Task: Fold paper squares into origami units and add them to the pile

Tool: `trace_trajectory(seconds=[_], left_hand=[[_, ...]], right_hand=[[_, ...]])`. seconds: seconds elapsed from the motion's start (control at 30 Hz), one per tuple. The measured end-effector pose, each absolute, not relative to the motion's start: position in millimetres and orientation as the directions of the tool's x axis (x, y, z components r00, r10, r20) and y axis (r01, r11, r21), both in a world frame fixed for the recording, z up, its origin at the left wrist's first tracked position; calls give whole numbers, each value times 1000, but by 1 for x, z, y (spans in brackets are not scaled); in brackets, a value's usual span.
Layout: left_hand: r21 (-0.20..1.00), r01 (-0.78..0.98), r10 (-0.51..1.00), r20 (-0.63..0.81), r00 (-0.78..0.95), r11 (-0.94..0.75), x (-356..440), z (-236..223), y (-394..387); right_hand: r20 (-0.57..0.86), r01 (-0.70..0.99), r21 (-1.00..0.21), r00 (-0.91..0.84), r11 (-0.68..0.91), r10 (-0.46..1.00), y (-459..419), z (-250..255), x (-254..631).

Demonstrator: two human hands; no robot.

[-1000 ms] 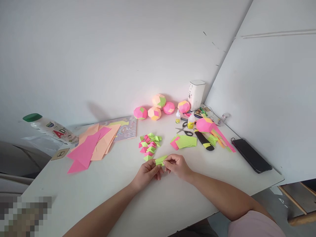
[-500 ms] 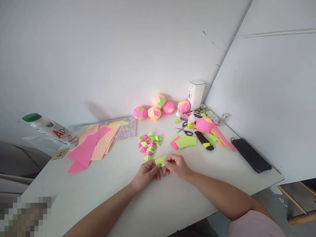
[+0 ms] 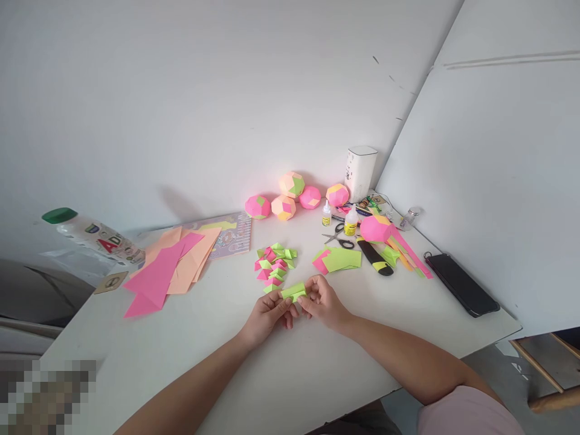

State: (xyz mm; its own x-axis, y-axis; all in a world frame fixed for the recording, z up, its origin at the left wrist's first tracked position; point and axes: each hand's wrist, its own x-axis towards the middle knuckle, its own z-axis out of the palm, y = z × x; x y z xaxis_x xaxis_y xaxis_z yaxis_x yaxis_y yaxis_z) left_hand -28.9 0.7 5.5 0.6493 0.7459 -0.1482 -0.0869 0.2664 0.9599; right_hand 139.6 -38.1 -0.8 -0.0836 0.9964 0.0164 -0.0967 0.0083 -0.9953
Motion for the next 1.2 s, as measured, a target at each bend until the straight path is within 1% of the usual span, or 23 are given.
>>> trace_trajectory(seconds=[0.13,0.23,0.3,0.6,0.77,0.93,1.2], left_hand=[[954,-106,750,-148,645,279,-29,6,1],[957,-107,748,-139,649,270,-29,5,1],[959,-102,747,-136,651,264,-29,4,1],[958,-94,745,-148,651,272,-30,3,1],[959,-53,746,-181,641,279,-29,5,0],[968,17,745,-203,636,249,-28,5,-3],[975,58,741,-202,641,216,-28,3,-4]], right_hand=[[-37,-82,-996,-104,-45,994,-36,0,142],[-66,-17,-997,-179,-70,982,-36,4,143],[-74,16,-997,-191,-73,979,-36,6,144],[-88,32,-996,-155,-84,984,-38,7,142],[-96,42,-995,-140,-91,985,-38,9,142],[-83,68,-995,-160,-73,984,-38,12,142],[-62,81,-996,-191,-47,980,-39,6,143]])
